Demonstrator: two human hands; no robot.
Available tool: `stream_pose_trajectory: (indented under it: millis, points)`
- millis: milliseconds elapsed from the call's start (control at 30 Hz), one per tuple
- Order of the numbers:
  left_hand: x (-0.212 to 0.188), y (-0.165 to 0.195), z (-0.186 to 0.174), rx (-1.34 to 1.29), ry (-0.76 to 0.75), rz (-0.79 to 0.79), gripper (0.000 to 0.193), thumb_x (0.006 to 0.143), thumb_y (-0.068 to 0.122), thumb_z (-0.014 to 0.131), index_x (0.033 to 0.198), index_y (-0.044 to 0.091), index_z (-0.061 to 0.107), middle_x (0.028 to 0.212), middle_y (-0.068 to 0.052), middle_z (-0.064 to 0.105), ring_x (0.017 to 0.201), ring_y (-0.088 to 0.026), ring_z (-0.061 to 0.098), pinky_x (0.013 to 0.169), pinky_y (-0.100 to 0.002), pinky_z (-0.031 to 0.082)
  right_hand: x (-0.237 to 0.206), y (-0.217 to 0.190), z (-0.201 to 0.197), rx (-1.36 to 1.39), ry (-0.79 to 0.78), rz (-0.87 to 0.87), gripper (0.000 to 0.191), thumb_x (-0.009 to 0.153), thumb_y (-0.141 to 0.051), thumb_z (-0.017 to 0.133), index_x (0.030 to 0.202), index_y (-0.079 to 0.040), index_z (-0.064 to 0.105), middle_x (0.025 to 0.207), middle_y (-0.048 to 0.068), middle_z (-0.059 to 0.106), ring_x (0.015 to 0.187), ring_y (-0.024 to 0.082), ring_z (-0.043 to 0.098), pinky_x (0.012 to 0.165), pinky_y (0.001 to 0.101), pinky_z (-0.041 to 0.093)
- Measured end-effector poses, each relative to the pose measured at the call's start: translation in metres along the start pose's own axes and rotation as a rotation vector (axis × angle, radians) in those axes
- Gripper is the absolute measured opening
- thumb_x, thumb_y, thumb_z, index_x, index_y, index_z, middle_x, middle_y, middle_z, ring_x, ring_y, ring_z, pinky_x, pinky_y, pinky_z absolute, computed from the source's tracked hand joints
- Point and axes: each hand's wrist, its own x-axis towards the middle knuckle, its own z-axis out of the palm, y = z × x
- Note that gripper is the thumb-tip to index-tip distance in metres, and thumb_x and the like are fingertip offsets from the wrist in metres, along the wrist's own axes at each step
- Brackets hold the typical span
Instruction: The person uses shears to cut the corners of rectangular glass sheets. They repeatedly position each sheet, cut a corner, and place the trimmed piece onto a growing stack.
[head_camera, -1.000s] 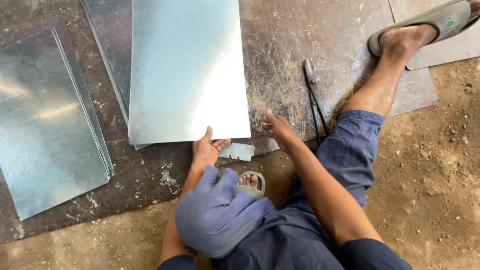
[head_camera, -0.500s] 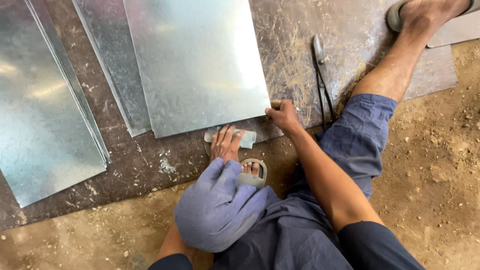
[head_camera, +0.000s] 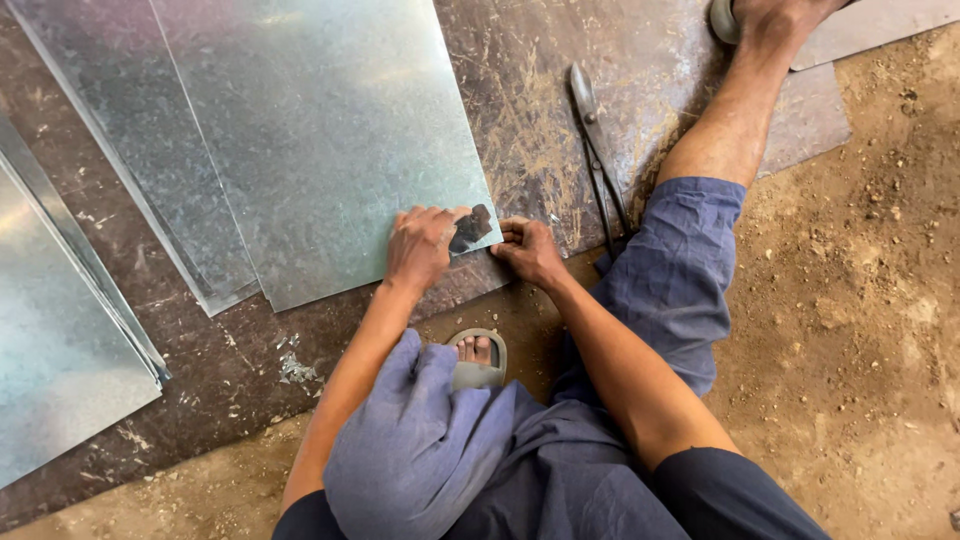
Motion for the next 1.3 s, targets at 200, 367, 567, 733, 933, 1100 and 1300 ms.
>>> stream_pose_trajectory:
  millis: [200, 367, 567, 733, 933, 1100, 1300]
  points:
    - [-0.008, 0.006, 0.008, 0.019, 0.124, 0.112, 0.047, 0.065, 0.026, 0.09, 0.105, 0.012, 0.071, 0.125, -0.016, 0.059, 0.123, -0.036, 0.051, 0.1, -0.052, 0.037, 0.006, 0.0, -0.007, -0.034, 0.004, 0.077, 0.033, 0.085, 0.004, 0.075, 0.116, 0.001, 0.068, 0.109, 0.009, 0.076, 0.098, 0.016, 0.072, 0.091, 0.0282, 0.06]
    - [-0.013, 0.004, 0.023, 0.037, 0.13, 0.176, 0.039, 0.074, 0.013, 0.087, 0.111, 0.014, 0.073, 0.13, -0.006, 0.062, 0.127, -0.028, 0.053, 0.108, -0.046, 0.038, 0.013, 0.015, -0.01, 0.064, -0.012, 0.042, 0.031, 0.085, 0.005, 0.075, 0.115, 0.002, 0.068, 0.108, 0.011, 0.077, 0.098, 0.016, 0.072, 0.09, 0.029, 0.06]
    - [-0.007, -0.003, 0.022, -0.013, 0.08, 0.175, 0.037, 0.073, 0.012, 0.086, 0.108, 0.015, 0.075, 0.131, -0.003, 0.064, 0.129, -0.026, 0.053, 0.108, -0.046, 0.037, 0.017, 0.026, -0.009, 0.116, 0.016, 0.034, 0.032, 0.083, 0.008, 0.077, 0.113, 0.002, 0.068, 0.106, 0.01, 0.077, 0.097, 0.014, 0.073, 0.086, 0.0271, 0.061]
    - [-0.006, -0.003, 0.02, -0.025, 0.057, 0.16, 0.037, 0.073, 0.012, 0.086, 0.109, 0.016, 0.076, 0.132, -0.002, 0.065, 0.129, -0.025, 0.052, 0.108, -0.046, 0.036, 0.02, 0.035, -0.009, 0.156, 0.02, 0.006, 0.03, 0.083, 0.01, 0.076, 0.11, 0.001, 0.066, 0.103, 0.009, 0.077, 0.094, 0.013, 0.073, 0.083, 0.0255, 0.061]
    - [-0.006, -0.007, 0.023, 0.003, 0.052, 0.171, 0.036, 0.074, 0.014, 0.086, 0.109, 0.018, 0.077, 0.134, -0.002, 0.065, 0.13, -0.024, 0.052, 0.109, -0.046, 0.036, 0.024, 0.037, -0.011, 0.165, -0.014, 0.021, 0.03, 0.083, 0.01, 0.076, 0.109, 0.001, 0.066, 0.102, 0.008, 0.077, 0.094, 0.012, 0.073, 0.083, 0.0253, 0.061]
    - [-0.007, -0.016, 0.025, -0.065, 0.039, 0.155, 0.029, 0.076, 0.016, 0.087, 0.104, 0.018, 0.077, 0.134, 0.0, 0.066, 0.131, -0.023, 0.052, 0.11, -0.045, 0.035, 0.02, 0.029, -0.011, 0.1, -0.011, 0.07, 0.029, 0.083, 0.007, 0.078, 0.109, 0.0, 0.067, 0.101, 0.009, 0.078, 0.093, 0.013, 0.073, 0.083, 0.026, 0.061]
    - [-0.01, -0.016, 0.031, -0.005, 0.099, 0.206, 0.027, 0.078, 0.016, 0.085, 0.104, 0.018, 0.078, 0.134, -0.001, 0.066, 0.13, -0.024, 0.052, 0.11, -0.046, 0.036, 0.022, 0.024, -0.011, 0.108, -0.004, 0.064, 0.028, 0.083, 0.007, 0.077, 0.109, 0.0, 0.067, 0.102, 0.009, 0.078, 0.093, 0.013, 0.074, 0.083, 0.0264, 0.062]
